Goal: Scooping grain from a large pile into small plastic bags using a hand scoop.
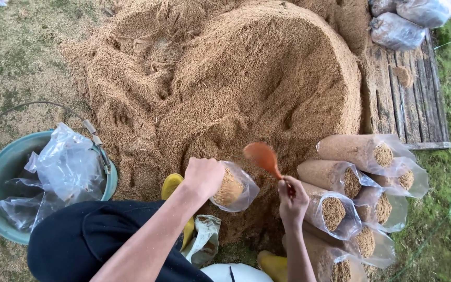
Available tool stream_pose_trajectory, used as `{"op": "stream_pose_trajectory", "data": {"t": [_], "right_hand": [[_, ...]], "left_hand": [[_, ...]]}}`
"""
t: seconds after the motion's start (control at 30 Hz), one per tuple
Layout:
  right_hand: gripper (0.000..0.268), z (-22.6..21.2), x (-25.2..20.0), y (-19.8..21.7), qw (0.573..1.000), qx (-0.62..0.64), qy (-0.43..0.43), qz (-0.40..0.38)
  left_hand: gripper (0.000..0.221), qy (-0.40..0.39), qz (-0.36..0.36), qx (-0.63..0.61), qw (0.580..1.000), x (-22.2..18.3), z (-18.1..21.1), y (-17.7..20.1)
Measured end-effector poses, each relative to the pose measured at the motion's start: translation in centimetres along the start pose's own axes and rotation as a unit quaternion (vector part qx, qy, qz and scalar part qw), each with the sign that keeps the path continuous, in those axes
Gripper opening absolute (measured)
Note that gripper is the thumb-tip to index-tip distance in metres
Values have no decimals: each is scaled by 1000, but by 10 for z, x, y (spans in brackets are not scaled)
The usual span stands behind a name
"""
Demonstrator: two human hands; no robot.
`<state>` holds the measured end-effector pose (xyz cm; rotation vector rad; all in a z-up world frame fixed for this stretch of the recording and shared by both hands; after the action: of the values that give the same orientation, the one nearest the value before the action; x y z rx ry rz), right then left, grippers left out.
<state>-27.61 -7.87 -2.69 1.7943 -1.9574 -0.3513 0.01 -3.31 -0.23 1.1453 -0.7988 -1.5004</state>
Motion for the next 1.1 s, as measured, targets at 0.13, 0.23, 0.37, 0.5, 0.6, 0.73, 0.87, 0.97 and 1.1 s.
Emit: {"op": "stream_pose_trajectory", "data": {"t": [0.13, 0.23, 0.37, 0.5, 0.6, 0.73, 0.87, 0.97, 1.1], "right_hand": [[21, 9, 16, -34, 995, 13, -96, 11], [23, 67, 30, -67, 988, -13, -151, 4], [25, 111, 38, -114, 969, -118, -214, 16], [27, 144, 27, -168, 977, -97, -179, -58], [27, 134, 22, -180, 974, -37, -159, -160], [22, 111, 20, -166, 978, 14, -171, -116], [19, 58, 28, -126, 985, 32, -159, -62], [17, 21, 33, -93, 986, 41, -156, -29], [23, -23, 34, -40, 991, 23, -125, -37]], "left_hand": [[17, 1, 2, 13, 1000, -12, 4, 15], [18, 8, 3, 14, 1000, -18, 4, 13], [20, 8, -1, 34, 999, -18, 7, 4], [13, 4, -13, 26, 1000, -19, 7, 23], [10, -17, -20, 29, 999, -15, 3, 21], [8, -23, -29, 20, 999, -10, 1, 20], [12, -30, -42, 31, 998, -7, 4, 22], [12, -21, -34, 24, 999, -4, -3, -1], [14, -7, -9, 26, 1000, -3, -5, 4]]}}
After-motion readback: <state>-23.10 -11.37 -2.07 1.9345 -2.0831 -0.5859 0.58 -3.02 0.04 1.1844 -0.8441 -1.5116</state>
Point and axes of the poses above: each hand's wrist, its own x-axis towards the middle knuckle, its own y-axis out of the back of the hand, z = x × y, the point moved 1 cm from there along x, towards the middle knuckle, and after that the axes turned 11 degrees about z, right-handed, at the moved point
